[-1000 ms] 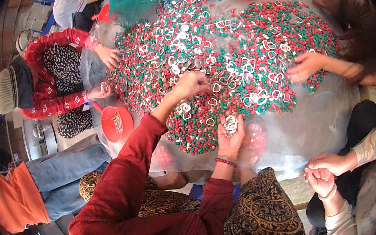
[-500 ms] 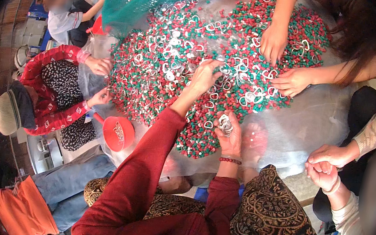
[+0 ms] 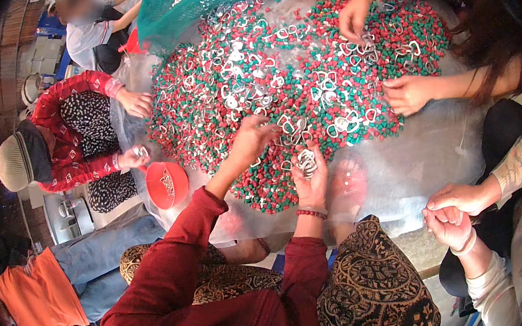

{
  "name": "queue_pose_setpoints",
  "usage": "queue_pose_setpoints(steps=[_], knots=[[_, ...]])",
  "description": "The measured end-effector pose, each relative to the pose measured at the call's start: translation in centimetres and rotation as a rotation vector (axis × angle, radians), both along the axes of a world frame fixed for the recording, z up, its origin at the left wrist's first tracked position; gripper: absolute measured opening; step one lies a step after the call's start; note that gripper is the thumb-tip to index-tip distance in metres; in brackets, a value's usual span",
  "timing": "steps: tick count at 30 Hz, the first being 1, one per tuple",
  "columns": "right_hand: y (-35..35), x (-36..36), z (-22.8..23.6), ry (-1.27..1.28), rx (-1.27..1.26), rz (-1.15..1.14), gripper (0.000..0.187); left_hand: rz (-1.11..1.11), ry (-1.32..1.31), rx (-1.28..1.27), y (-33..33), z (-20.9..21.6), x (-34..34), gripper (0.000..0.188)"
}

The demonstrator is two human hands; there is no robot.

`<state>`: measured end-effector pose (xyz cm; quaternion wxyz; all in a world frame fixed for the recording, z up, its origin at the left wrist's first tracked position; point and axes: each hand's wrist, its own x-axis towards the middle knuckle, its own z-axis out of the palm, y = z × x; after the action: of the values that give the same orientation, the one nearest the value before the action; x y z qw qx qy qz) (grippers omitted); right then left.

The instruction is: The person sits at a table with several others and sorts small red, green, and white plastic pieces by hand. They pick up pieces from a large pile and place them into a red bowl. The camera is head-mounted and moves frequently.

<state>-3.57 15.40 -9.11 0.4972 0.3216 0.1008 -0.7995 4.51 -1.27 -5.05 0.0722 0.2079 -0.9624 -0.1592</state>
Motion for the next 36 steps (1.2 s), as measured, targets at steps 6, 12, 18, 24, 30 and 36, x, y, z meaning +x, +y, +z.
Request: queue_pose_setpoints(steps=[6, 12, 18, 24, 30, 36], knots=[[1.5, -0.1, -0.1, -0.001, 0.007, -0.059, 0.032, 0.369, -0.123, 0.719, -0.2, 5.5, -1.9, 0.028], [1.9, -1.3, 1.1, 0.057, 0.094, -0.023, 0.029, 0.011, -0.301, 0.53, 1.7, 5.4, -5.4, 0.025], [2.4, -1.2, 0.2, 0.055, -0.177, -0.148, 0.023, 0.002, -0.39, 0.095, 1.5, -3.0, -2.5, 0.032], [2.2, -1.2, -0.4, 0.074, -0.144, -0.146, 0.024, 0.095, -0.147, 0.297, -0.7, -1.4, -1.7, 0.017], [1.4, -0.6, 0.8, 0.017, -0.146, -0.131, 0.024, 0.453, -0.093, 1.088, -2.8, -0.8, 0.8, 0.02], [1.7, -0.6, 0.2, 0.0, -0.125, -0.144, 0.023, 0.625, 0.004, 1.411, -1.5, -0.9, 0.0, 0.015]])
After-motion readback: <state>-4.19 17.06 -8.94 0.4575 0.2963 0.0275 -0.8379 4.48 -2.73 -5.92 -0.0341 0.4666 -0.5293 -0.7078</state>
